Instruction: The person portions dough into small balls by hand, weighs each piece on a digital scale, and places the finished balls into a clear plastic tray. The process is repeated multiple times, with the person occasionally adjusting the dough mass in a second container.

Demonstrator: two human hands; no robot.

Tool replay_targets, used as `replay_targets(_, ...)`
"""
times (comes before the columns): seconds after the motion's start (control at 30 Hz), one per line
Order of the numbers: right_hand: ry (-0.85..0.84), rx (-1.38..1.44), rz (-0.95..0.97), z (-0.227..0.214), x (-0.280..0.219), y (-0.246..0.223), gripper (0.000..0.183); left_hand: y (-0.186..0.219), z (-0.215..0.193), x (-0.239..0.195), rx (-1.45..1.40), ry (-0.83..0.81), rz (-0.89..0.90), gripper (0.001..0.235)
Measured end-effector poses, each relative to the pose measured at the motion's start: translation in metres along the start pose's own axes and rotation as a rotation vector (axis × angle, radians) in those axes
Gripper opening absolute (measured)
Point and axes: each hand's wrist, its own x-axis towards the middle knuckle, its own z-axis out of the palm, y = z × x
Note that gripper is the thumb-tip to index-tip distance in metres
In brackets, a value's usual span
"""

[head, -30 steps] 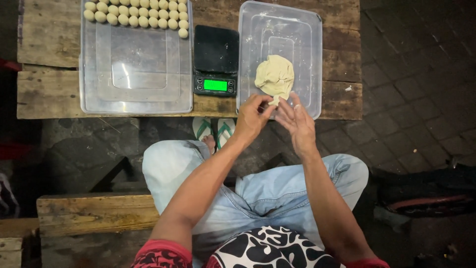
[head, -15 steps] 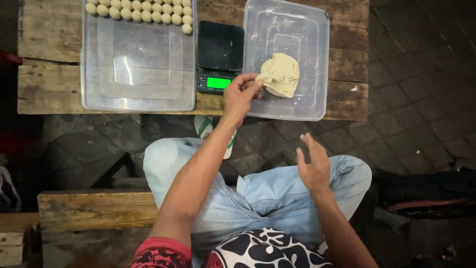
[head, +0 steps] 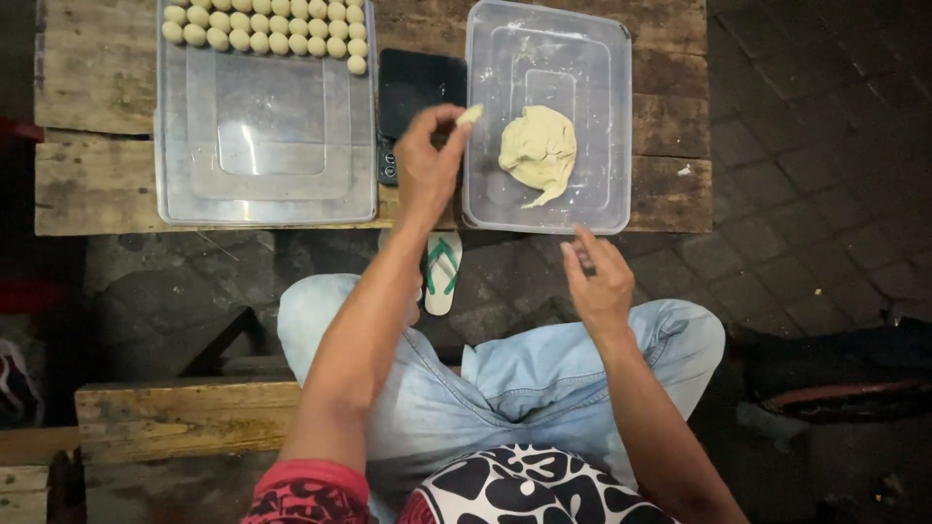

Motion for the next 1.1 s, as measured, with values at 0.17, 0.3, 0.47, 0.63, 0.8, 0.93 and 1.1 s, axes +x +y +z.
replay_targets(0.17,-0.106,-0.505,-0.177,-0.031,-0.062,0.029,0.024,-0.020,-0.014,0.034,0.584,0.042,0.452,0.016)
replay_targets(0.3,-0.163,-0.589,-0.179,-0.037,-0.067,-0.008,0.022,-0.047,-0.016,0.046,0.581,0.016,0.356,0.022)
replay_targets(0.47,-0.143,-0.443,-0.209,-0.028,-0.059,-0.018,0.019,-0.071,-0.015,0.052,0.835,0.094,0.473,0.010)
replay_targets(0.63,-0.152,-0.459,-0.199,-0.029,-0.059,-0.017,0.022,-0.037,-0.024,0.037,0.792,0.125,0.399,0.024)
replay_targets(0.8,-0.136,-0.387,-0.119,-0.026,-0.059,-0.012,0.020,0.012,-0.012,-0.019,0.652,0.007,0.296,0.017)
replay_targets(0.93,-0.178,-0.392,-0.026,-0.028,-0.058,-0.017,0.018,0.009,0.016,-0.081,0.783,-0.372,0.370,0.019)
replay_targets(1.1,-0.115,-0.386,0.063,-0.024,-0.056,-0.012,0.015,-0.026,0.046,-0.118,0.903,-0.580,0.416,0.028)
